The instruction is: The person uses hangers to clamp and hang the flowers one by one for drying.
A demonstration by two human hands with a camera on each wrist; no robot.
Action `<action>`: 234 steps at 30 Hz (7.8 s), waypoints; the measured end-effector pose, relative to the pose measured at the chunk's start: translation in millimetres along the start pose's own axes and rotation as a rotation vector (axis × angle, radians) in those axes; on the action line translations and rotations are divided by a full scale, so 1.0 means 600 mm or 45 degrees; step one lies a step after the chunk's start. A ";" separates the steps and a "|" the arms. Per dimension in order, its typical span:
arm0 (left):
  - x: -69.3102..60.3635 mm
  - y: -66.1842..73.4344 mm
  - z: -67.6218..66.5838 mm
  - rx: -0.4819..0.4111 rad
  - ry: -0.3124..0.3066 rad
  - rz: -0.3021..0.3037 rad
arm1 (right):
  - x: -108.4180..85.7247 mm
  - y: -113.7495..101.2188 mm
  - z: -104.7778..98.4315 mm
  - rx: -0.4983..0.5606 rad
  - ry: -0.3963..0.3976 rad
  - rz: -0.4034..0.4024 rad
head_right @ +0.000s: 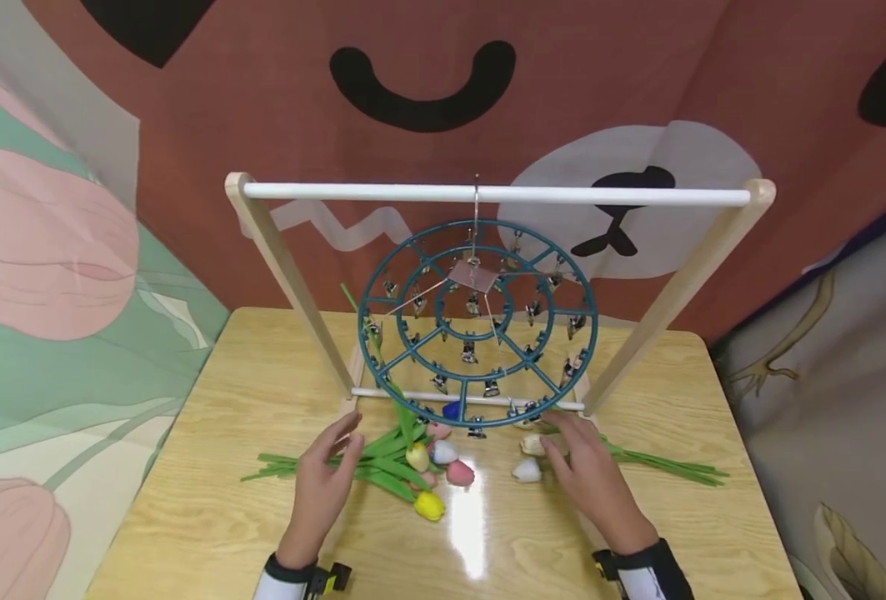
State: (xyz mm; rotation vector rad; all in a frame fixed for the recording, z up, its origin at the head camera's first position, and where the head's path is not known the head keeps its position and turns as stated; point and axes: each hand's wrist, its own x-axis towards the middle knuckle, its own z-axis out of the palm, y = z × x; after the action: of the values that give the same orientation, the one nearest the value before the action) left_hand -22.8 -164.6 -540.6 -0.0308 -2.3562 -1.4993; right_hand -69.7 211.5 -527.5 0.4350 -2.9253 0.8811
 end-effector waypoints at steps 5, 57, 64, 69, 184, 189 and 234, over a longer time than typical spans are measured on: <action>-0.012 -0.035 -0.042 0.271 -0.161 -0.121 | -0.006 0.018 0.004 -0.048 0.067 -0.081; -0.020 0.011 0.006 0.995 -0.249 0.713 | -0.006 -0.077 0.061 -0.260 0.040 -0.654; -0.011 0.022 0.001 1.009 -0.217 0.710 | -0.006 -0.084 0.062 -0.020 -0.191 -0.482; -0.005 0.027 0.001 0.981 -0.207 0.724 | -0.005 -0.089 0.062 0.195 -0.346 -0.397; 0.043 0.044 0.028 -0.524 0.111 -0.095 | 0.152 -0.314 0.128 0.625 0.374 -0.401; 0.044 0.047 0.030 -0.518 0.125 -0.075 | 0.146 -0.317 0.117 0.811 0.278 -0.209; 0.052 0.048 0.038 -0.234 0.122 0.118 | 0.142 -0.290 0.095 0.975 0.161 -0.275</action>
State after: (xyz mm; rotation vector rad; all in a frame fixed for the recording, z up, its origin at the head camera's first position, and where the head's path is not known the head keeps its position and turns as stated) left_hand -52.8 -137.1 -514.7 -0.1091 -2.1074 -1.6294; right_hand -100.4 19.7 -471.2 0.6717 -2.2650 1.8788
